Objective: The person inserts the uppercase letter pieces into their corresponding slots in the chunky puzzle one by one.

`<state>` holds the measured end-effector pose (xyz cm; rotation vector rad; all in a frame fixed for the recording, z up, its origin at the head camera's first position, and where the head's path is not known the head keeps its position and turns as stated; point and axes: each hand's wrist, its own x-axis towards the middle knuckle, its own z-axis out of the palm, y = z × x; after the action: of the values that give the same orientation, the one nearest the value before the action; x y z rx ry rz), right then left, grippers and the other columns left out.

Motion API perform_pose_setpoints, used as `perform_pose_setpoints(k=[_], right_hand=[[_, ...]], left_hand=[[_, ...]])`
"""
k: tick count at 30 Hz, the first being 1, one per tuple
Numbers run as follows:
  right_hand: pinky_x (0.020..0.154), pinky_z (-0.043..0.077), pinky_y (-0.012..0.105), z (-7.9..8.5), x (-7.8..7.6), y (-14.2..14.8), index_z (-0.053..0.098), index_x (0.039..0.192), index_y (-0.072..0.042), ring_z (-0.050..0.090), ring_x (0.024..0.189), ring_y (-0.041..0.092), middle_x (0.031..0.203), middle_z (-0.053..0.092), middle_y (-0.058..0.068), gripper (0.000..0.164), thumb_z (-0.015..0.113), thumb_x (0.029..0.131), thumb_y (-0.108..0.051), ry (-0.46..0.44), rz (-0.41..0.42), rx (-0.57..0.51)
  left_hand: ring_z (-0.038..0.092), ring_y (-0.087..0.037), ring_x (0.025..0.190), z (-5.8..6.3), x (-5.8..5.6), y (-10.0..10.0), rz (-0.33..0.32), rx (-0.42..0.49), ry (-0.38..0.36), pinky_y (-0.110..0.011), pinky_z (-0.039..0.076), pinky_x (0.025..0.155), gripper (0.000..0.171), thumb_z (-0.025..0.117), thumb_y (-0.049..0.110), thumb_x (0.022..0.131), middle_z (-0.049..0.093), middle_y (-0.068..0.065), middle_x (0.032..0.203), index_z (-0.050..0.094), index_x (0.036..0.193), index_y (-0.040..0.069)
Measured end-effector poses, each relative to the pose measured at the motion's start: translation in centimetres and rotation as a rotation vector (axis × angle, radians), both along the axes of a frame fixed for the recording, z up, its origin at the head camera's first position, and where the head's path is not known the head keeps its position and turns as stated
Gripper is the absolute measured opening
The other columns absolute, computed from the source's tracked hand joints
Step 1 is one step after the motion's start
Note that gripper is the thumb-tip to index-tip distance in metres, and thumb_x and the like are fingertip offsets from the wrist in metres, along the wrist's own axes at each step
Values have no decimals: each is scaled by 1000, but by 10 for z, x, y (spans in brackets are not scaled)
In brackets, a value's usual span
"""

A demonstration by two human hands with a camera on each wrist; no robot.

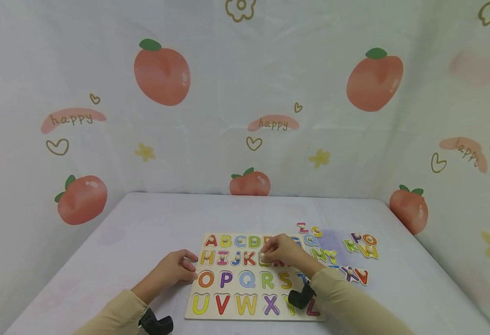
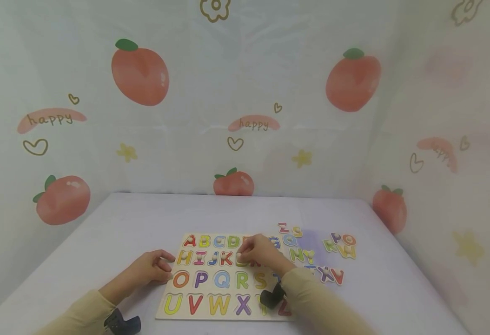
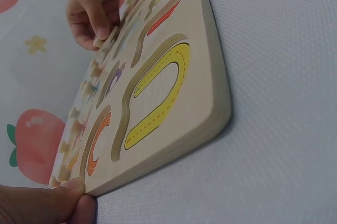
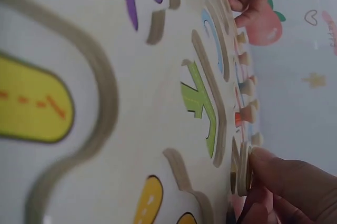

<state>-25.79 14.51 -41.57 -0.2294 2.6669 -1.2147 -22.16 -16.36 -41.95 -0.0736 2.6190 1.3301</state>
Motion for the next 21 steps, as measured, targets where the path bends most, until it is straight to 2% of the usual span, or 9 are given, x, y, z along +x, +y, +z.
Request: perform_pose_setpoints(k=[8,21], right_hand=[[50,40,23,-5,-2,-2,70,82,-11,51,55,11,67,62,-3,11,79,79,-15,-27,6,-3],[52,40,24,-2,2,-4,70,82,-11,50,57,12,67,63,-3,9,78,80,-15,-35,35,2]], left_hand=[[57,-15,69,-1,0,1,6,2,-2,-28,52,62,42,79,2,74,61,-6,81,61,112,-1],[57,-15,68,1,1,1,3,25,-6,-28,52,62,41,78,0,74,60,-7,81,61,112,-2]])
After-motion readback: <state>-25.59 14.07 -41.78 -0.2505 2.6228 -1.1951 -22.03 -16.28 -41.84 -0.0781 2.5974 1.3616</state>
